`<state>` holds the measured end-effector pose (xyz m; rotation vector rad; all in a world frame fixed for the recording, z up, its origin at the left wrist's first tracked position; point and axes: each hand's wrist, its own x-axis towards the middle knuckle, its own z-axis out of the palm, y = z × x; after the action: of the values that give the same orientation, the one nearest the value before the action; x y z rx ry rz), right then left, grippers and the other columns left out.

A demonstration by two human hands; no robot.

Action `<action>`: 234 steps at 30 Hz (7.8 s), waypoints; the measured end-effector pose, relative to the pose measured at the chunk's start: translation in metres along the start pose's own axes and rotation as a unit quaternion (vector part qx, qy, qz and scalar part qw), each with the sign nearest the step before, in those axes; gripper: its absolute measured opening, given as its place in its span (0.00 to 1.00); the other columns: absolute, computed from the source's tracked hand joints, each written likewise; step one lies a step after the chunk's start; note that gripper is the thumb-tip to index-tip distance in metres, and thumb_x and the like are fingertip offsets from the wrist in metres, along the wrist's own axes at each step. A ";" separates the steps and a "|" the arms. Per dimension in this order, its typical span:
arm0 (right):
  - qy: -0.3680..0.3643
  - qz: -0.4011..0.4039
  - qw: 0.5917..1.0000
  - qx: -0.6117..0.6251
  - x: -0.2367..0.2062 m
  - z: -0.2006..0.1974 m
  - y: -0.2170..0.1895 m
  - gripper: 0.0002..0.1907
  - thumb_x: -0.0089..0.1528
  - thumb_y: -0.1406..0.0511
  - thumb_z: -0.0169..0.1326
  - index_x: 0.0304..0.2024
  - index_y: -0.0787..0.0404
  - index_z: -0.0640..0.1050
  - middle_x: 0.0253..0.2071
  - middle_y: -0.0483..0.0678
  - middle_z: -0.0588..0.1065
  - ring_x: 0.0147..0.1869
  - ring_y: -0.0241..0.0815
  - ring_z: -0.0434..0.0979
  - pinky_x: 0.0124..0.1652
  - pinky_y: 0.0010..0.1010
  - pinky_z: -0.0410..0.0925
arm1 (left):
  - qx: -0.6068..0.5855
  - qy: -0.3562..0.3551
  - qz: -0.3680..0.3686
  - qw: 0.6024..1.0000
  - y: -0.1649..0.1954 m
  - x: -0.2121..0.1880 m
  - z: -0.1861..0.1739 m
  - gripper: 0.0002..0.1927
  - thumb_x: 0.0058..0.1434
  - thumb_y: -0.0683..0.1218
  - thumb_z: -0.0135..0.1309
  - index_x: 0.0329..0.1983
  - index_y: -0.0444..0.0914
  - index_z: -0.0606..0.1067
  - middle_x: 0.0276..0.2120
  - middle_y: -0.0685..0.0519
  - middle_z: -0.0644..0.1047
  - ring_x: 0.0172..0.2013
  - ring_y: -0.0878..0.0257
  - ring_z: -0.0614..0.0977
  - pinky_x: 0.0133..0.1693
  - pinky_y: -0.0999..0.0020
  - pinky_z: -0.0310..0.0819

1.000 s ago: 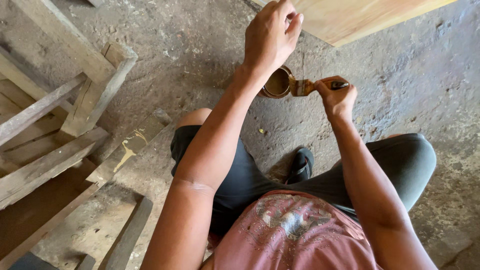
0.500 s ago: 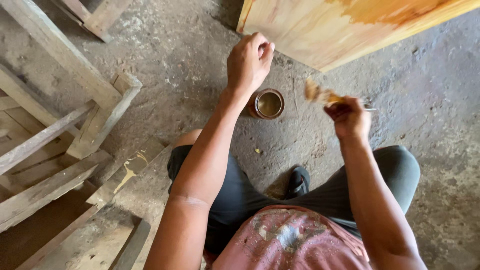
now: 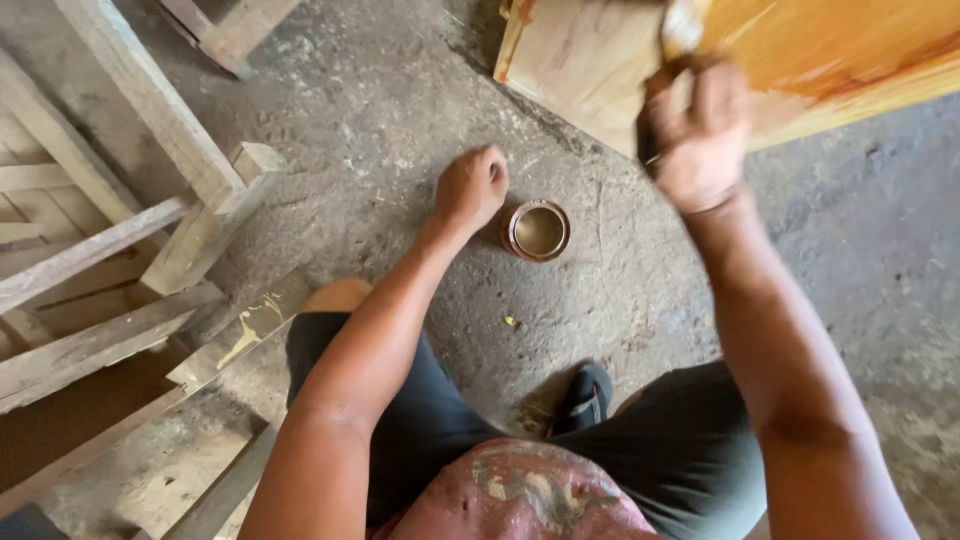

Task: The person holds a can of wood stain and uses a brush to apply stain onto a large wooden furniture panel, working over bare patches while sitting on the floor. They then set the can and brush down, walk across the workshop, and take sandpaper pieces from a bag next to a carved wooden furniture piece.

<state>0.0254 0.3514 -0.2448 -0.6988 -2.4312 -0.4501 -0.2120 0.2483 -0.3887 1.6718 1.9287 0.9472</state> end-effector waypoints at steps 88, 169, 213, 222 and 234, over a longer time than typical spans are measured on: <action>-0.126 0.018 0.984 0.126 -0.055 0.253 -0.079 0.14 0.59 0.68 0.56 0.47 0.55 0.79 0.49 0.51 0.75 0.54 0.52 0.76 0.53 0.43 0.71 | -0.242 0.230 0.013 0.943 0.002 -0.024 -0.137 0.54 0.49 0.44 0.80 0.72 0.36 0.56 0.63 0.46 0.73 0.64 0.56 0.77 0.68 0.60 0.73; -0.328 -0.053 0.941 -0.062 -0.102 0.222 -0.053 0.14 0.65 0.55 0.55 0.40 0.59 0.75 0.43 0.63 0.73 0.48 0.60 0.73 0.46 0.52 0.68 | -0.210 0.188 0.086 0.956 0.044 -0.005 -0.102 0.57 0.48 0.47 0.84 0.72 0.36 0.57 0.64 0.45 0.70 0.65 0.55 0.77 0.67 0.61 0.74; 0.124 -0.067 0.984 -0.111 -0.168 -0.055 0.097 0.02 0.67 0.72 0.57 0.42 0.65 0.79 0.46 0.59 0.76 0.47 0.53 0.76 0.38 0.43 0.72 | -0.270 0.082 0.135 0.950 0.084 0.003 -0.034 0.51 0.57 0.47 0.81 0.72 0.36 0.56 0.66 0.47 0.71 0.65 0.58 0.76 0.70 0.61 0.71; -0.188 -0.025 0.981 0.040 -0.254 0.092 0.066 0.05 0.60 0.70 0.57 0.39 0.63 0.79 0.48 0.55 0.77 0.54 0.52 0.78 0.53 0.44 0.76 | -0.232 0.074 0.124 0.962 0.078 -0.009 -0.049 0.51 0.56 0.47 0.81 0.71 0.35 0.56 0.65 0.46 0.70 0.66 0.57 0.76 0.70 0.60 0.71; -0.157 0.003 0.987 0.041 -0.258 0.077 0.065 0.12 0.58 0.72 0.59 0.44 0.59 0.80 0.52 0.52 0.77 0.55 0.50 0.77 0.56 0.43 0.74 | -0.243 0.088 0.119 0.959 0.073 -0.005 -0.050 0.52 0.54 0.46 0.81 0.71 0.35 0.57 0.65 0.47 0.71 0.66 0.57 0.76 0.70 0.60 0.71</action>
<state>0.2116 0.3412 -0.4496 -0.7919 -2.7221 -0.2503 -0.1951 0.2358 -0.3024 1.5786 1.4421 1.5629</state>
